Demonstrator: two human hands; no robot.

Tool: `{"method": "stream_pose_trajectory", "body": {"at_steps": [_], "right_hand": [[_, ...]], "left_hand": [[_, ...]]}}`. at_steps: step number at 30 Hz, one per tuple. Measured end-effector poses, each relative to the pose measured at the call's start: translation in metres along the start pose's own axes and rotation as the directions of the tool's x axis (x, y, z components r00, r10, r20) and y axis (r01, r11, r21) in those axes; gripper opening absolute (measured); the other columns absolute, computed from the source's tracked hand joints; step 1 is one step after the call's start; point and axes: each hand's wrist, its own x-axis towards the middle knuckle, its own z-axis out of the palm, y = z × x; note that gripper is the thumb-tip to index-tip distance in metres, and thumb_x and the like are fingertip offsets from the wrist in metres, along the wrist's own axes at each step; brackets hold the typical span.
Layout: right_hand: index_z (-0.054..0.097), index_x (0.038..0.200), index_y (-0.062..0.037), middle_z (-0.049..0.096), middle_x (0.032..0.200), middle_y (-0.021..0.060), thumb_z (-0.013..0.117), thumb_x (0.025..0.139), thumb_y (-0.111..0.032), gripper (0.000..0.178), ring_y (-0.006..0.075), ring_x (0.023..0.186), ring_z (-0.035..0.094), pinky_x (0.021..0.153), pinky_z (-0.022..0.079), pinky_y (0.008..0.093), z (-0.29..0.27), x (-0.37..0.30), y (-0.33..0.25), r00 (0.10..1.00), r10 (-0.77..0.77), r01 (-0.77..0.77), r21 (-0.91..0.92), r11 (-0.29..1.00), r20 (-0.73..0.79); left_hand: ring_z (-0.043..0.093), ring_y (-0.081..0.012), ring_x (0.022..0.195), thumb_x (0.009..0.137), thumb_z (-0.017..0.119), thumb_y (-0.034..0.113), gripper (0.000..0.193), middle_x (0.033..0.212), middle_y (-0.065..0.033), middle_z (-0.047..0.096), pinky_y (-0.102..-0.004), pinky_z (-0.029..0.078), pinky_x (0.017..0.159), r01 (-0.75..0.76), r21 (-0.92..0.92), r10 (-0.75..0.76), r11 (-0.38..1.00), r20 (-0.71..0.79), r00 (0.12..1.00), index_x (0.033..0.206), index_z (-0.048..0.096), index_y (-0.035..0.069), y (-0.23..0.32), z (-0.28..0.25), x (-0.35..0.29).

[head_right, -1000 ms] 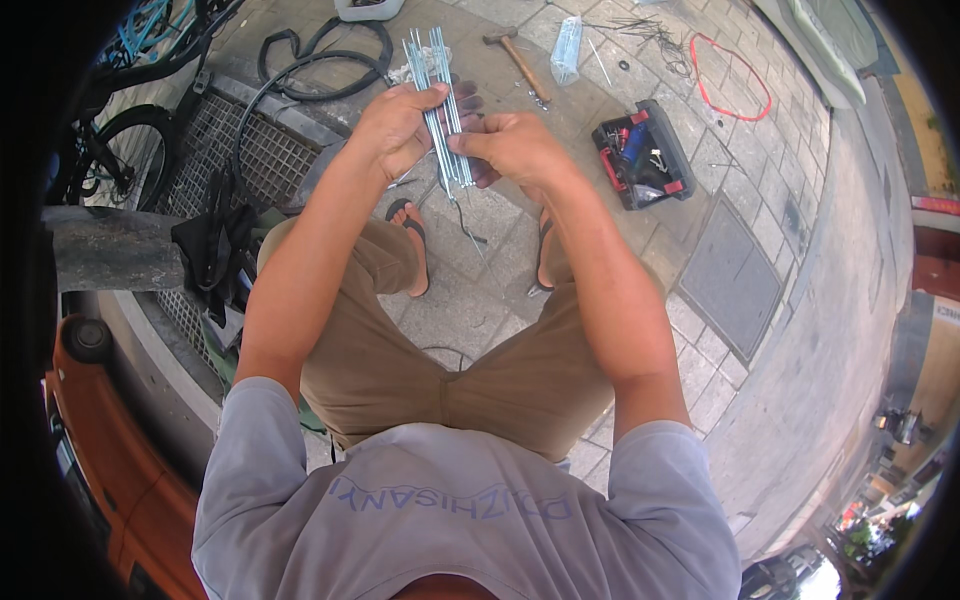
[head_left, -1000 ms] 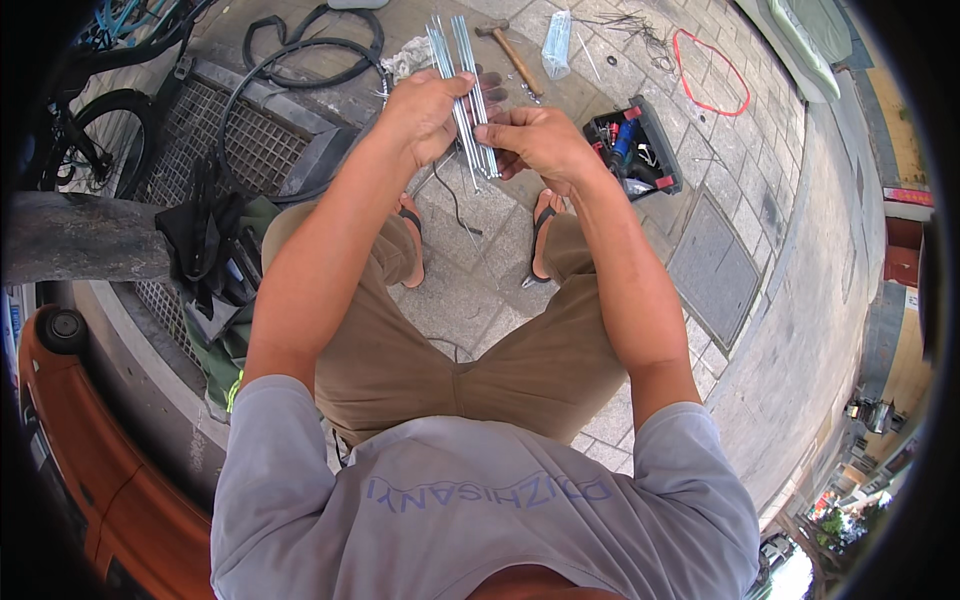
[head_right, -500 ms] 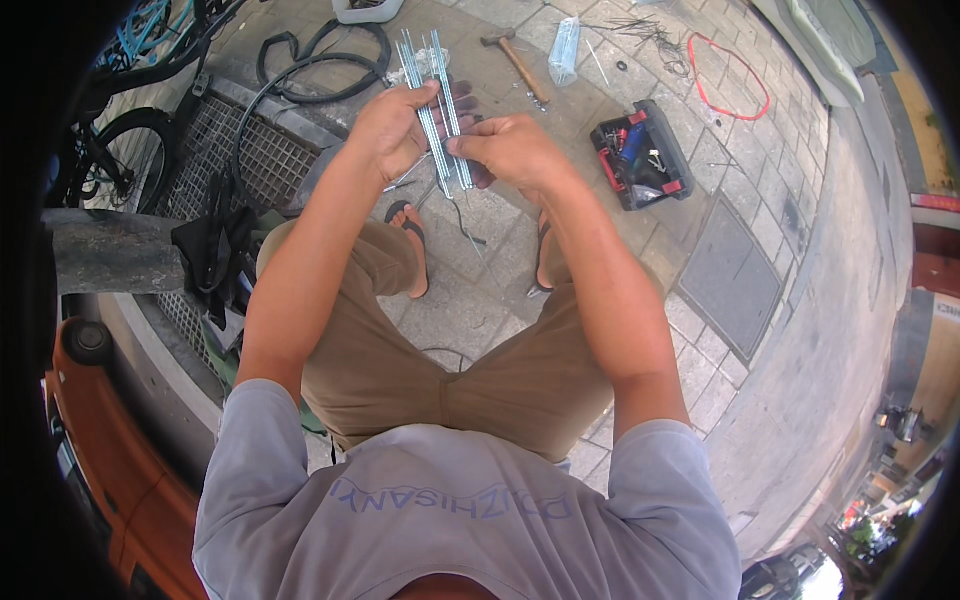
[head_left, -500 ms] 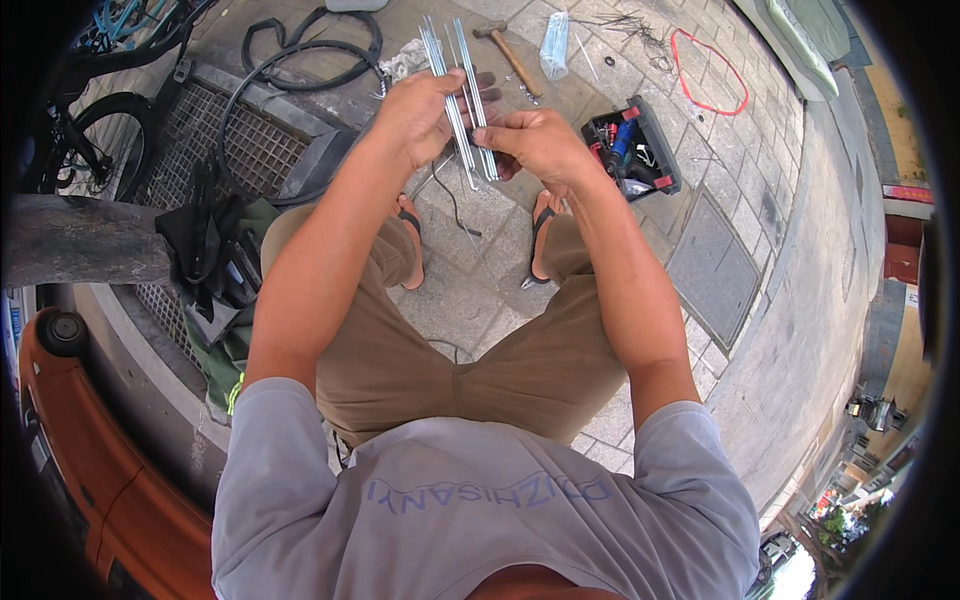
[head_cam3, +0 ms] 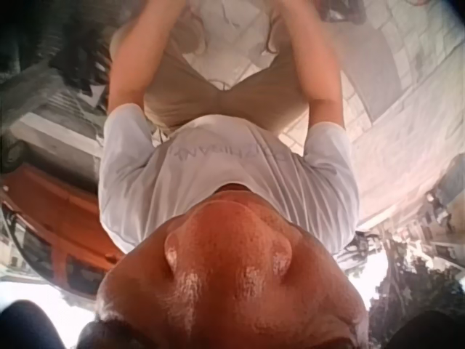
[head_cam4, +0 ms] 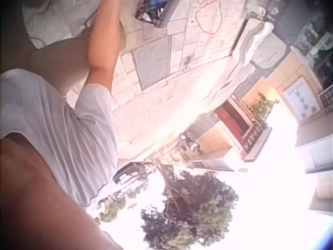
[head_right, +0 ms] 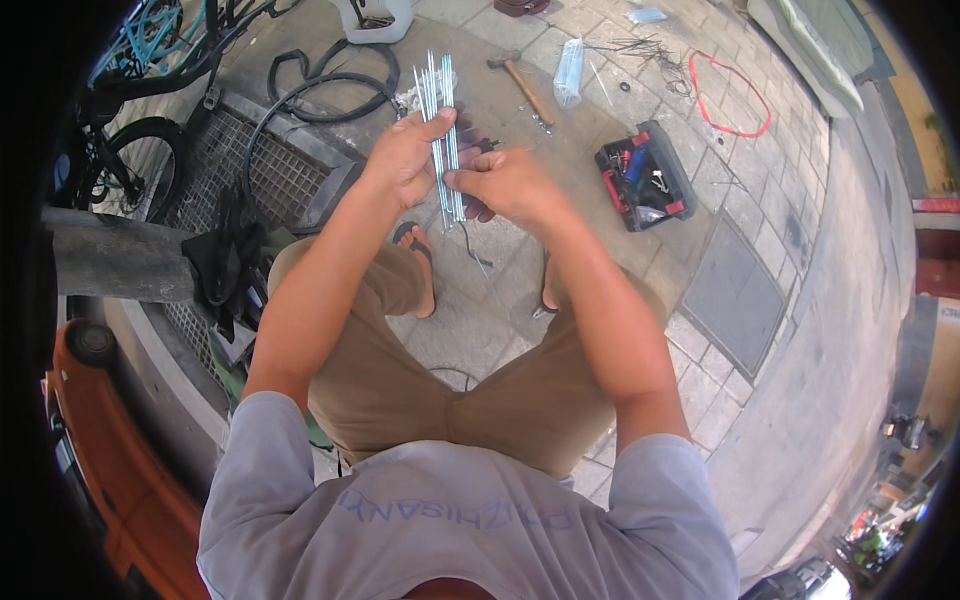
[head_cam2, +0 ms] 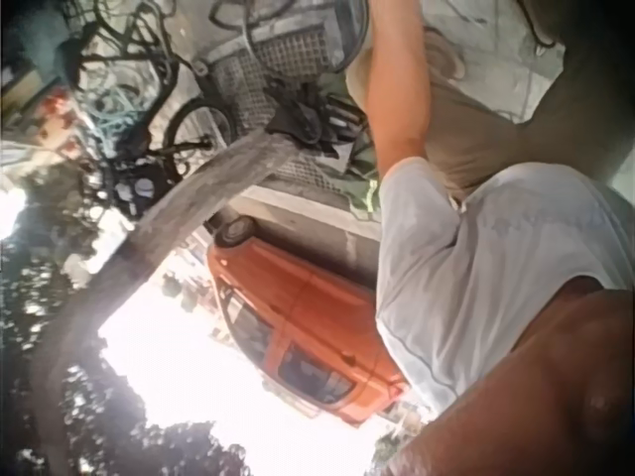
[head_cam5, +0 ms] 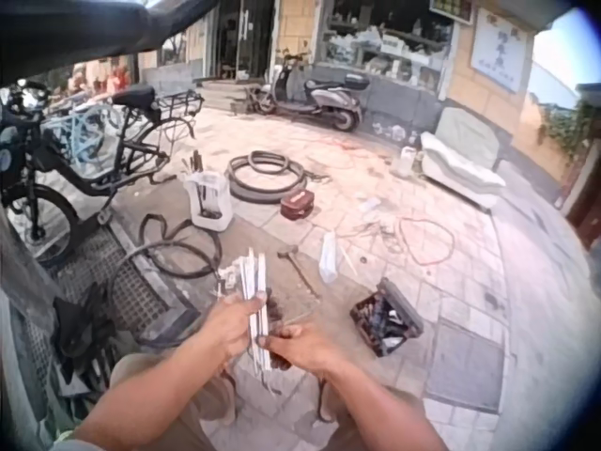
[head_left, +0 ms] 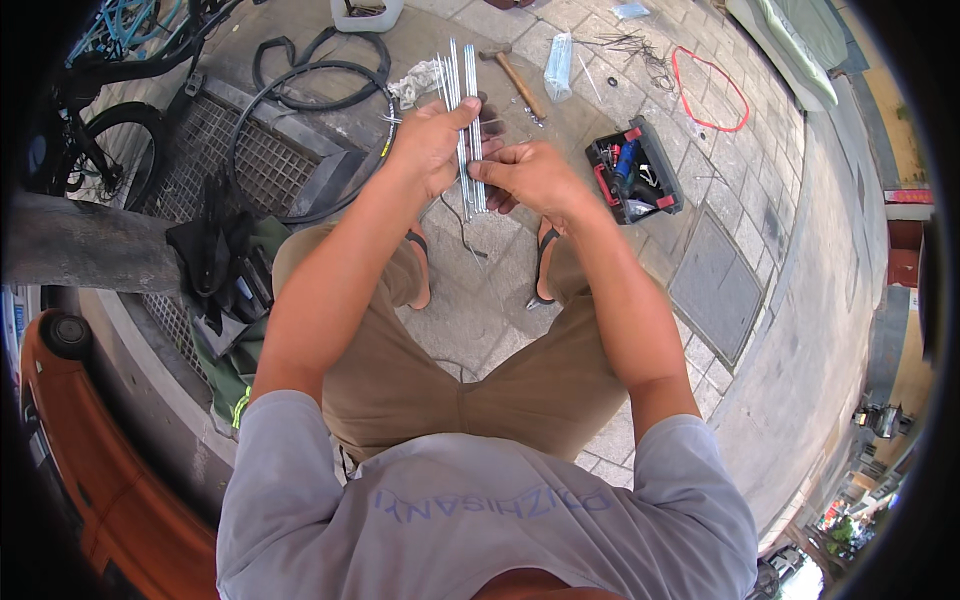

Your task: The person inserts metal spokes into a bicycle hub and uses pliers to bend the ends of the spokes. The person handles the hub and spokes by hand, working on the ground with tools nearby.

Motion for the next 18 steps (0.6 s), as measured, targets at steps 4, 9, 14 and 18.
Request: {"method": "stream_pose_trajectory", "body": {"at_steps": [4,9,14,18], "right_hand": [[0.074,0.1,-0.0012,0.069,0.08,0.0031,0.076,0.096,-0.033,0.033,0.0122,0.065,0.064,0.06,0.053,0.0281,-0.051,-0.003,-0.016,0.977,-0.085,0.1,0.068,0.993,-0.194],[0.074,0.101,-0.0001,0.068,0.083,0.0038,0.074,0.098,-0.026,0.026,0.0125,0.07,0.063,0.063,0.053,0.0284,-0.058,0.012,-0.017,0.949,-0.228,0.294,0.349,0.89,-0.218],[0.076,0.105,0.0003,0.068,0.082,0.0021,0.076,0.095,-0.022,0.024,0.0114,0.068,0.06,0.063,0.049,0.0273,-0.052,0.017,-0.013,0.953,-0.204,0.262,0.266,0.928,-0.226],[0.076,0.102,-0.0003,0.068,0.081,0.0014,0.077,0.093,-0.021,0.022,0.0107,0.066,0.059,0.064,0.048,0.0266,-0.053,0.016,-0.011,0.952,-0.195,0.251,0.239,0.938,-0.235]], "left_hand": [[0.073,-0.0276,0.094,0.099,0.072,0.02,0.028,0.103,-0.0138,0.07,-0.0433,0.064,0.08,0.032,0.128,-0.039,0.991,0.057,0.998,0.114,0.062,-0.002,0.002,0.007,-0.012],[0.073,-0.0263,0.096,0.099,0.071,0.021,0.031,0.108,-0.0152,0.072,-0.0423,0.064,0.08,0.068,0.23,-0.105,0.971,0.154,0.983,0.118,0.065,-0.003,-0.007,0.009,-0.019],[0.072,-0.025,0.096,0.101,0.069,0.021,0.031,0.111,-0.0142,0.072,-0.0426,0.063,0.082,0.087,0.288,-0.151,0.954,0.209,0.966,0.121,0.065,-0.002,-0.01,0.017,-0.023],[0.072,-0.025,0.095,0.102,0.069,0.022,0.032,0.111,-0.0136,0.071,-0.0427,0.064,0.081,0.091,0.304,-0.152,0.948,0.185,0.971,0.122,0.065,-0.003,-0.012,0.02,-0.025]]}}
